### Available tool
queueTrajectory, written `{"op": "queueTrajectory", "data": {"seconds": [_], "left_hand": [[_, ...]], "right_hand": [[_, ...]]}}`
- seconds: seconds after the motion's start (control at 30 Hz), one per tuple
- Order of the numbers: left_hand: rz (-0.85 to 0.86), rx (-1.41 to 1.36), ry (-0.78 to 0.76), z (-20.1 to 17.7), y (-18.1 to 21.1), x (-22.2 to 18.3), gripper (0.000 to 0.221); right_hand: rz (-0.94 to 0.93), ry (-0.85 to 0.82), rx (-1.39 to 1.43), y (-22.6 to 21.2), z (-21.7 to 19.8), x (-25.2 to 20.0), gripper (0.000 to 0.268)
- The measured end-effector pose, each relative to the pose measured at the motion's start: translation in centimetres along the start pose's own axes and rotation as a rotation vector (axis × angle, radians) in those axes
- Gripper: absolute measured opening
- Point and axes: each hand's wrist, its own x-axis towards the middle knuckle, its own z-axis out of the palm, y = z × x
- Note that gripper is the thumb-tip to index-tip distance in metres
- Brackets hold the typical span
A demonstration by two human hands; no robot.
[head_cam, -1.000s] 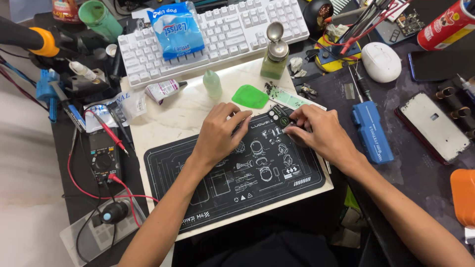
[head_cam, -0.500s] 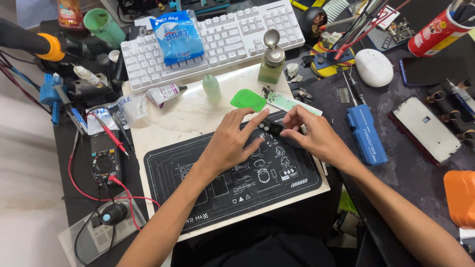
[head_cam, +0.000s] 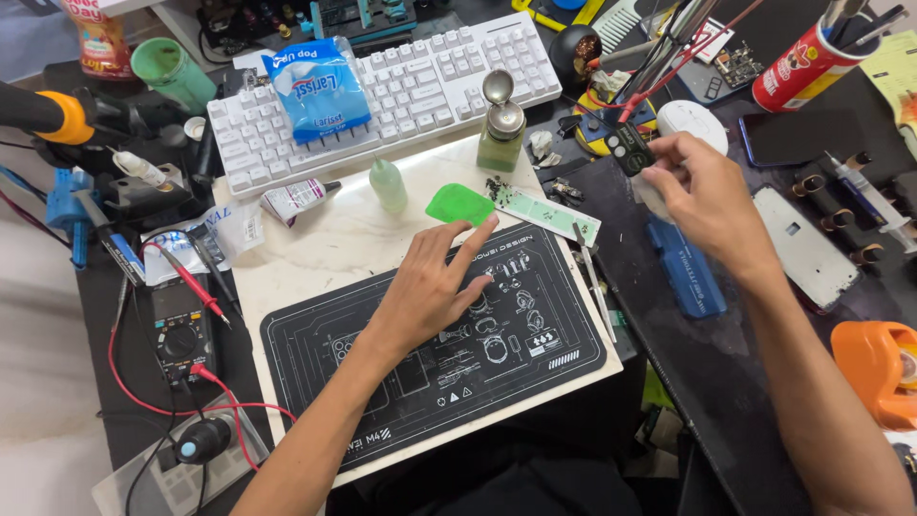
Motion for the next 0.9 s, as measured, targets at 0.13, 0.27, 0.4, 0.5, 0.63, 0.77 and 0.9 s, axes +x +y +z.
{"op": "queueTrajectory", "data": {"seconds": [0.13,0.27,0.4,0.5,0.63,0.77,0.9], "left_hand": [[-0.014,0.001,-0.021,0.0,-0.2,0.1,0.069],[-0.025,-0.003,-0.02,0.1,-0.3,-0.1,0.058],[-0.022,-0.01,-0.032,0.0,-0.2,0.0,0.052],[-0.014,0.005,-0.037,0.0,-0.2,0.0,0.046],[-0.016,0.011,-0.043,0.1,-0.4,-0.2,0.044],[0.005,0.029,-0.031,0.1,-0.4,-0.1,0.042],[0.016,0.039,-0.027,0.0,-0.3,0.0,0.041]], "right_hand": [[-0.008,-0.016,0.017,0.1,1.2,0.0,0.032],[-0.222,0.151,-0.232,-1.6,1.7,-1.1,0.042],[-0.093,-0.078,-0.299,-3.7,1.2,-1.9,0.025],[0.082,-0.383,-0.354,-4.3,1.6,-2.5,0.031],[0.123,-0.504,-0.42,-4.2,3.0,-3.0,0.038],[0.111,-0.505,-0.425,-3.9,3.4,-3.1,0.035],[0.113,-0.525,-0.427,-4.3,3.0,-3.1,0.025]]}}
